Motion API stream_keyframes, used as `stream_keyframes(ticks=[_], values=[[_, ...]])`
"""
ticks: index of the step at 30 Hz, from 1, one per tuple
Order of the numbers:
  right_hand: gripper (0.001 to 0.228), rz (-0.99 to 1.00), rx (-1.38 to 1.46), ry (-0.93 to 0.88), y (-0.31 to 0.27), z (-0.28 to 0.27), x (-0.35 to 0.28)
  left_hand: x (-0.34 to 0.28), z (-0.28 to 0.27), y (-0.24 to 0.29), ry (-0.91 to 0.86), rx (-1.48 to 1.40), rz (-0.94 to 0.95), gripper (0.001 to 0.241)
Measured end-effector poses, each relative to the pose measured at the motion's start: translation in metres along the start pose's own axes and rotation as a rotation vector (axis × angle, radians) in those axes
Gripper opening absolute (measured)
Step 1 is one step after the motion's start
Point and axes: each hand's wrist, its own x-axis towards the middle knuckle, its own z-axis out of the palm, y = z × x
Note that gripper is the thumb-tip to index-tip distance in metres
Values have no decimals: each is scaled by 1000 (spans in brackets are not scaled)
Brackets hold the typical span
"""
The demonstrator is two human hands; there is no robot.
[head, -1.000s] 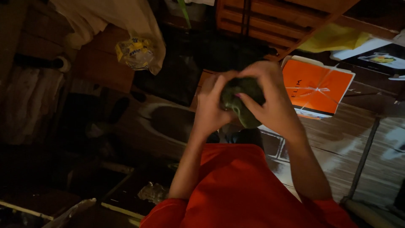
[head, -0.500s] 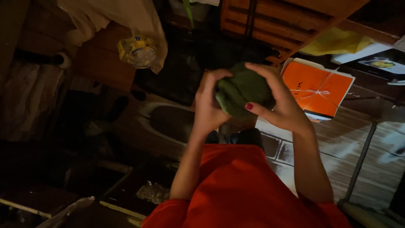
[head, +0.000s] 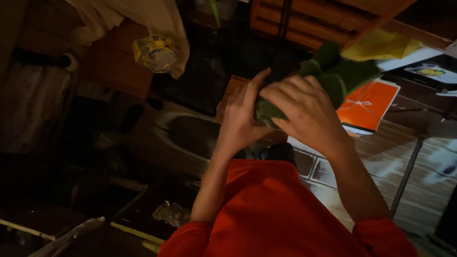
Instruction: The person is wiping and cleaning glass cups with a cloth.
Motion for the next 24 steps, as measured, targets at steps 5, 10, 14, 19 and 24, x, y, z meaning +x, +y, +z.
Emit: stream_keyframes(ticks=[5,10,14,19,24], values=[[53,-41,182,140,-1,-20,3,0,-3,-7,70,-14,-52,85],[60,24,210,141,7,-15,-8,3,-7,-2,132,7,7,82],[56,129,165,297,9,14,-19,5,-3,3,103,45,54,80],[46,-49,-93,249,-13,9,4,3,-7,1,94,16,9,72],[32,166,-176,85,-18,18,38,15,-9,-14,139,144,10,67]])
